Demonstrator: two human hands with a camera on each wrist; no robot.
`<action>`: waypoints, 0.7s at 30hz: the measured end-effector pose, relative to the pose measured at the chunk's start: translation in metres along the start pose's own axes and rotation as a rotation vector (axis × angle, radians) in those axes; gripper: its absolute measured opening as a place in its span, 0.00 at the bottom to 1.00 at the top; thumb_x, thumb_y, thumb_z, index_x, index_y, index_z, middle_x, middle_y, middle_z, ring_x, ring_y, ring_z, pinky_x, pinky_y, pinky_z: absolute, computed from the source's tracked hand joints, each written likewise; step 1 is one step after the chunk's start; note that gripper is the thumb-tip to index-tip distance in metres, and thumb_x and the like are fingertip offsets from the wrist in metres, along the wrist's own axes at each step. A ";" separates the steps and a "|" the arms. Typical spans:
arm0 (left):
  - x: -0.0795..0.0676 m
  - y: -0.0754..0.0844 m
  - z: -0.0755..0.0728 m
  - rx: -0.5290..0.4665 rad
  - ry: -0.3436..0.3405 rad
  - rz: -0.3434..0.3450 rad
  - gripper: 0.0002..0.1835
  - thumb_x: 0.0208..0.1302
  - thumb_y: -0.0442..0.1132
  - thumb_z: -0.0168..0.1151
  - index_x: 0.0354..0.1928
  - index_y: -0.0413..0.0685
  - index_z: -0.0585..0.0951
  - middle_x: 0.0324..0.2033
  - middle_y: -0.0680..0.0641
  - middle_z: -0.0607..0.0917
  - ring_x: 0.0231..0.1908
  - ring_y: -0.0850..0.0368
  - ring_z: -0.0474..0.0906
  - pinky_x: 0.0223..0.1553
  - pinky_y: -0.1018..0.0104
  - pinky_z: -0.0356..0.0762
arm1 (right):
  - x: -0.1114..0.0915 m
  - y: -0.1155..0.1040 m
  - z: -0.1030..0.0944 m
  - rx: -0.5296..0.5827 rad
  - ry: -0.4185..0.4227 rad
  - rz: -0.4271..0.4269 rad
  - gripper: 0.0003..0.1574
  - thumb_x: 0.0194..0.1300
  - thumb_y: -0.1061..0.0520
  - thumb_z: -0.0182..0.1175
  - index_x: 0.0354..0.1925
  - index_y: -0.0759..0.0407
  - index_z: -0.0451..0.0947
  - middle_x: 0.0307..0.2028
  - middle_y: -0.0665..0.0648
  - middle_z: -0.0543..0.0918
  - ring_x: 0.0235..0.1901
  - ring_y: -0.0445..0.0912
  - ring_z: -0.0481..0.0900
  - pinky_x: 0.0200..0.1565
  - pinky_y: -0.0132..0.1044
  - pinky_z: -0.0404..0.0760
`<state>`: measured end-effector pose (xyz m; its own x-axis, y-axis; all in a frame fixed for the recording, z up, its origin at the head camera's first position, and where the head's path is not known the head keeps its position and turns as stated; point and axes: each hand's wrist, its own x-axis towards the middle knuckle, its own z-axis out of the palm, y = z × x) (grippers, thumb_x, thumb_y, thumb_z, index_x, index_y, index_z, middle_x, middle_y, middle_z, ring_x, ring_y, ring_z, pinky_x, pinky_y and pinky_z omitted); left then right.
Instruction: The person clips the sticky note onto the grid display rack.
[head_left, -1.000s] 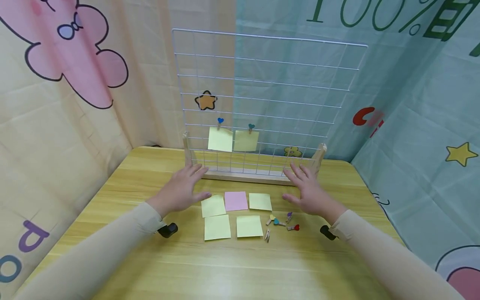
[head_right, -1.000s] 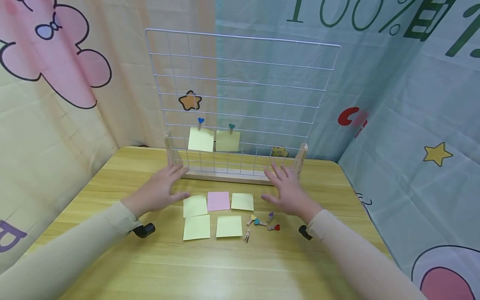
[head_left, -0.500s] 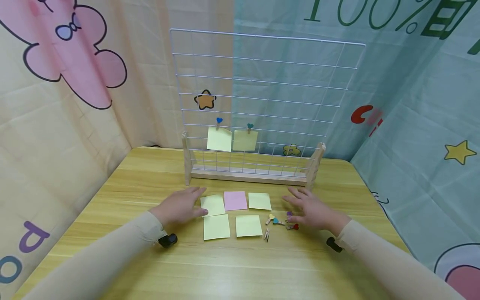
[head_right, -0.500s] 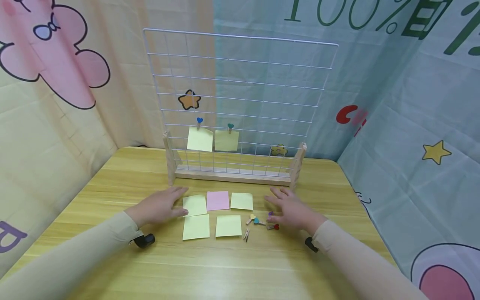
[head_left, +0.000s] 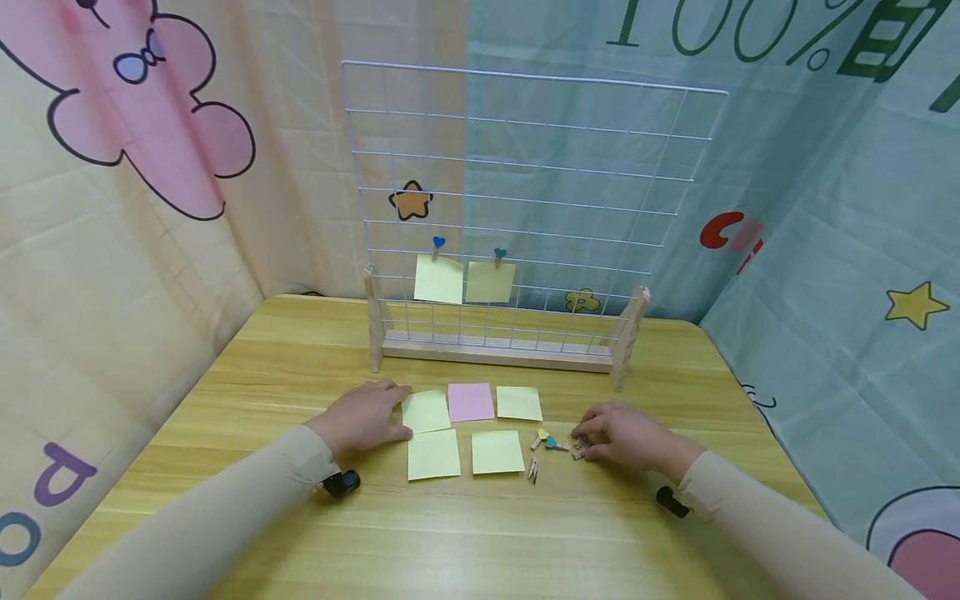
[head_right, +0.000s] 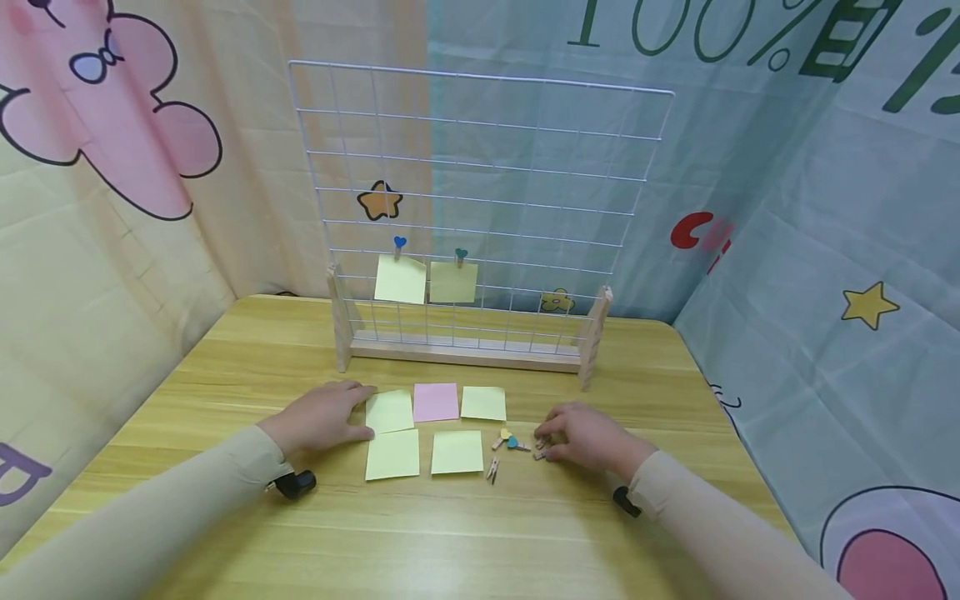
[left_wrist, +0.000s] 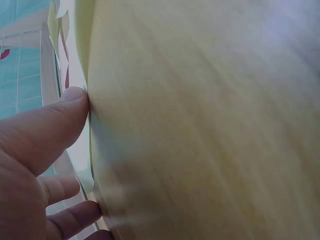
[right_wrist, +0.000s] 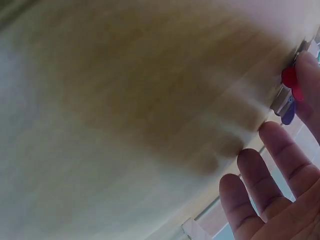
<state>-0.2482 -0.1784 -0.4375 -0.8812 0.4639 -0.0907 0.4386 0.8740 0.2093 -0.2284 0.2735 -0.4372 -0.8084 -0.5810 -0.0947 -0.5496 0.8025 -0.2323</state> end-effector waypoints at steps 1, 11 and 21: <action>0.000 0.000 0.001 0.005 0.005 0.004 0.42 0.68 0.60 0.69 0.74 0.41 0.72 0.70 0.33 0.76 0.69 0.31 0.73 0.71 0.36 0.70 | 0.000 0.000 0.000 0.003 0.006 -0.008 0.19 0.67 0.50 0.73 0.56 0.48 0.88 0.52 0.50 0.85 0.53 0.49 0.82 0.59 0.54 0.83; 0.008 -0.005 0.001 -0.100 -0.002 -0.024 0.41 0.63 0.57 0.75 0.71 0.39 0.76 0.64 0.36 0.79 0.64 0.37 0.76 0.69 0.42 0.73 | 0.000 0.002 0.001 0.016 0.025 -0.040 0.14 0.69 0.57 0.70 0.52 0.50 0.89 0.43 0.44 0.85 0.43 0.38 0.81 0.48 0.42 0.85; 0.015 -0.010 0.004 -0.215 0.010 -0.066 0.37 0.58 0.52 0.80 0.64 0.41 0.79 0.60 0.40 0.81 0.62 0.40 0.76 0.67 0.43 0.75 | 0.001 -0.002 -0.002 0.036 0.008 0.024 0.12 0.70 0.60 0.68 0.51 0.53 0.90 0.41 0.45 0.87 0.41 0.37 0.82 0.48 0.42 0.86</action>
<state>-0.2651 -0.1797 -0.4444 -0.9090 0.4043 -0.1013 0.3332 0.8508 0.4064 -0.2287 0.2719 -0.4347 -0.8229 -0.5606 -0.0925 -0.5223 0.8106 -0.2649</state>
